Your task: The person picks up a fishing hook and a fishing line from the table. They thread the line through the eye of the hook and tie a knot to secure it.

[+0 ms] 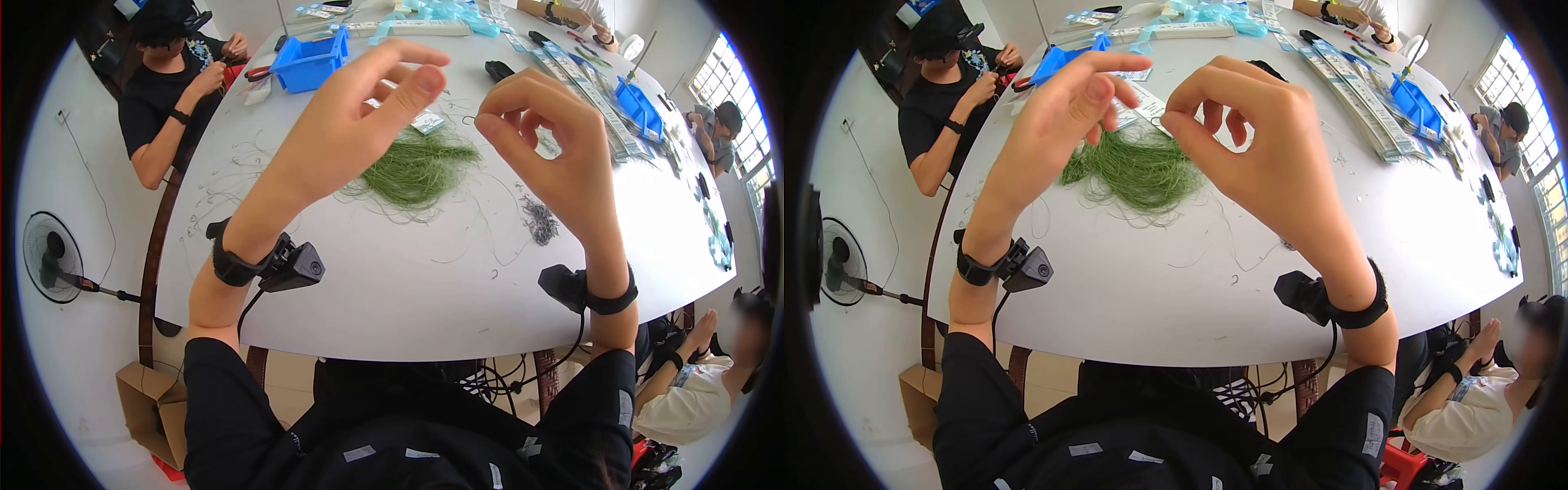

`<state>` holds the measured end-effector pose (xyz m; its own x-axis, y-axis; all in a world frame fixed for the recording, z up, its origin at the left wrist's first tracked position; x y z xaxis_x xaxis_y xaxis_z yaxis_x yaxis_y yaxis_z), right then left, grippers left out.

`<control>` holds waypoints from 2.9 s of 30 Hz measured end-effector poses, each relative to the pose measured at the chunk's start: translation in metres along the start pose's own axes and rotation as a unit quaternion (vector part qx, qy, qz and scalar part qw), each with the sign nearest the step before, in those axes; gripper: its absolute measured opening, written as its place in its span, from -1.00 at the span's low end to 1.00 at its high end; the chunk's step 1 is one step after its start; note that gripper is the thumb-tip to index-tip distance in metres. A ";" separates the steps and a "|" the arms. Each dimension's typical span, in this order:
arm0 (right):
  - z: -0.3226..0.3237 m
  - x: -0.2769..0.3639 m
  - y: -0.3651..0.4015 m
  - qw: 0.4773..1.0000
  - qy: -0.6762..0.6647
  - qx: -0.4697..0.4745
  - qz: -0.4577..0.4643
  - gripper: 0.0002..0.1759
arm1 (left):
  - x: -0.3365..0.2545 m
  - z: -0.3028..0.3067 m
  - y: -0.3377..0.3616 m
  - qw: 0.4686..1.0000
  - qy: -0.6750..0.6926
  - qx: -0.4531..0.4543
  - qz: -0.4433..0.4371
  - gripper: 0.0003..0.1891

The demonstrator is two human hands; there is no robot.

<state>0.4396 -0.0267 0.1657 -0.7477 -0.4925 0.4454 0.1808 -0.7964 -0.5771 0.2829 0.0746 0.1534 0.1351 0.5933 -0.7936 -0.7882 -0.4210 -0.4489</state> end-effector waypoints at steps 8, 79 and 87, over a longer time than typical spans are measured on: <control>-0.003 0.000 0.001 0.999 -0.038 0.025 -0.020 -0.96 | -0.007 -0.011 0.009 0.998 -0.023 0.053 0.032 -0.85; -0.006 0.009 0.006 0.940 -0.335 0.068 0.003 -0.95 | -0.036 0.001 0.024 0.944 -0.192 -0.056 -0.264 -0.89; -0.014 0.033 0.017 0.983 0.026 -0.052 0.177 -0.81 | -0.023 0.002 0.019 0.954 -0.151 -0.074 -0.247 -0.86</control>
<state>0.4091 -0.0516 0.1612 -0.6820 -0.7112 0.1702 0.3711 -0.5372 -0.7574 0.2635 0.0542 0.1643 0.2711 0.9057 -0.3259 -0.5769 -0.1181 -0.8082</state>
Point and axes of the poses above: each hand's wrist, its own y-axis away from the middle knuckle, its own z-axis out of the back of the hand, x = y × z, the point moved 1 cm from there along -y, towards the middle knuckle, and after that the axes turned 13 degrees about x, right-handed, at the moved point
